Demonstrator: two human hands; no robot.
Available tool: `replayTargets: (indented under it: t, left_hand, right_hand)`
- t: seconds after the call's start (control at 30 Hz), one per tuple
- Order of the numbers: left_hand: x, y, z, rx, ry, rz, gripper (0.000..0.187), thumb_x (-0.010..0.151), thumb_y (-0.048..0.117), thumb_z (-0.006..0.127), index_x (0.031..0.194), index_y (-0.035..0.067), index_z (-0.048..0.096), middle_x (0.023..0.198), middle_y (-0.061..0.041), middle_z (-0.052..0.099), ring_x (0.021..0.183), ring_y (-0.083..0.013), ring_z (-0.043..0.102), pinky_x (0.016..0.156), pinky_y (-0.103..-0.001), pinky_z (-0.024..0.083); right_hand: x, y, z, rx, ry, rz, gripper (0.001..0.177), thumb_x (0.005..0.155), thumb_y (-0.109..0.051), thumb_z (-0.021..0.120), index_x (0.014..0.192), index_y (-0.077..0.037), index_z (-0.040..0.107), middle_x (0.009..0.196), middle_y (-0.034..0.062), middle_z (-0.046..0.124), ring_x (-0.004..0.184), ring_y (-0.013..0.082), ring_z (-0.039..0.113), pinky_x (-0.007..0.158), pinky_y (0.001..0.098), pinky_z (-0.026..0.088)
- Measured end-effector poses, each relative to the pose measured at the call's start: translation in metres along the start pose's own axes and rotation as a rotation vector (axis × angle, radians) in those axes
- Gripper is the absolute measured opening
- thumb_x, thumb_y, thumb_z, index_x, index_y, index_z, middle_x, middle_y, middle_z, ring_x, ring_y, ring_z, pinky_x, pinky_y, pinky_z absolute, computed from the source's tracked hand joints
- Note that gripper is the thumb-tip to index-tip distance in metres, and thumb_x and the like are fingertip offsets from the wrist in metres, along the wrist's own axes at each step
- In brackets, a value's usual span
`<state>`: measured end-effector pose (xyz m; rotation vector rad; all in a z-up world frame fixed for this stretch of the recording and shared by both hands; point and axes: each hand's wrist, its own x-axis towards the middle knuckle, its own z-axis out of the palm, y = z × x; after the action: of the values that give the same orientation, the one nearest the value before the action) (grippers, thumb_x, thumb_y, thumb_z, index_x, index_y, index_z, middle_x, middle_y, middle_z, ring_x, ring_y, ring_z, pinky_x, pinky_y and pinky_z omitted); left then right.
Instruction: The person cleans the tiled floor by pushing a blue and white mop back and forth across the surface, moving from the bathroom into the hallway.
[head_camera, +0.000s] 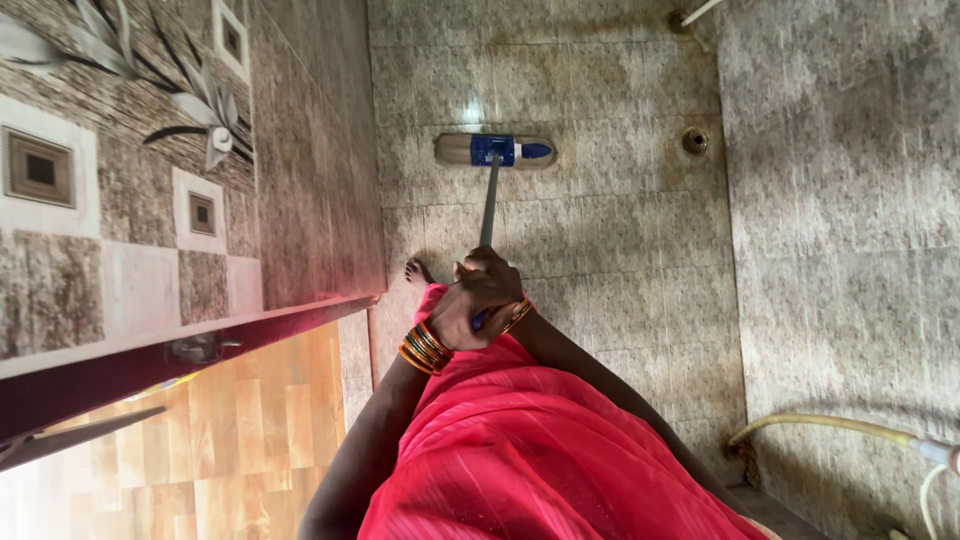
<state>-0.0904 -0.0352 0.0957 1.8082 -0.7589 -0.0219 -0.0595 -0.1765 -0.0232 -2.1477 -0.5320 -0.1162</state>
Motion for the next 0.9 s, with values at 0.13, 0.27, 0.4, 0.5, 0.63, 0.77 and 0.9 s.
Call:
replayTargets:
  t: [0.13,0.27,0.4,0.5,0.63,0.77,0.9]
  left_hand:
    - [0.003,0.013,0.005,0.041,-0.002,-0.018,0.009,0.086,0.012,0.075,0.091,0.004,0.076,0.074,-0.013,0.065,0.069,-0.0292,0.061,0.064,-0.04,0.048]
    - [0.006,0.015,0.008,0.038,0.041,0.009,0.009,0.086,0.015,0.075,0.088,0.005,0.075,0.074,-0.013,0.065,0.071,-0.0297,0.062,0.065,-0.04,0.048]
    - [0.01,-0.004,0.011,0.019,-0.007,-0.06,0.011,0.085,0.017,0.074,0.085,0.005,0.074,0.073,-0.014,0.064,0.067,-0.0294,0.062,0.061,-0.041,0.049]
    - [0.016,-0.028,0.01,0.022,-0.059,-0.052,0.013,0.09,0.018,0.071,0.085,0.006,0.072,0.073,-0.013,0.063,0.067,-0.0293,0.062,0.063,-0.042,0.049]
    - [0.025,-0.062,0.009,0.026,-0.058,0.025,0.016,0.092,0.018,0.069,0.08,0.007,0.068,0.073,-0.012,0.058,0.071,-0.0303,0.06,0.066,-0.043,0.049]
    - [0.039,-0.095,0.01,0.066,-0.123,0.035,0.025,0.094,0.021,0.069,0.074,0.008,0.06,0.072,-0.011,0.055,0.074,-0.0311,0.057,0.072,-0.044,0.049]
    - [0.047,-0.119,0.011,0.11,-0.151,0.029,0.026,0.093,0.023,0.068,0.072,0.01,0.059,0.068,-0.009,0.053,0.077,-0.0308,0.056,0.078,-0.044,0.048]
  right_hand:
    - [-0.012,-0.002,-0.007,-0.011,0.033,-0.033,0.031,0.092,-0.018,0.077,0.074,-0.005,0.055,0.087,0.0091,0.06,0.081,0.0258,0.063,0.064,0.0362,0.052]
    - [-0.009,-0.001,-0.01,-0.02,0.057,-0.049,0.033,0.092,-0.017,0.077,0.073,-0.004,0.054,0.085,0.0095,0.059,0.081,0.0264,0.063,0.065,0.0367,0.051]
    - [0.003,0.009,-0.006,-0.028,0.074,-0.042,0.035,0.092,-0.016,0.078,0.071,-0.003,0.052,0.082,0.01,0.058,0.081,0.0271,0.062,0.065,0.0372,0.051]
    - [0.015,0.024,-0.002,-0.04,0.081,-0.026,0.037,0.092,-0.016,0.078,0.07,-0.003,0.051,0.08,0.0104,0.057,0.08,0.0275,0.061,0.066,0.0376,0.051]
    - [0.032,0.046,0.007,-0.033,0.087,0.013,0.039,0.093,-0.014,0.079,0.069,-0.002,0.05,0.077,0.0109,0.055,0.08,0.0281,0.061,0.066,0.0381,0.05]
    - [0.048,0.068,0.015,0.004,0.131,0.018,0.036,0.093,-0.014,0.077,0.071,-0.002,0.051,0.084,0.013,0.06,0.087,0.0294,0.064,0.069,0.0369,0.053]
    - [0.06,0.098,0.023,-0.09,0.111,-0.059,0.035,0.092,-0.016,0.077,0.072,-0.003,0.051,0.089,0.0139,0.06,0.099,0.0331,0.065,0.078,0.0392,0.055]
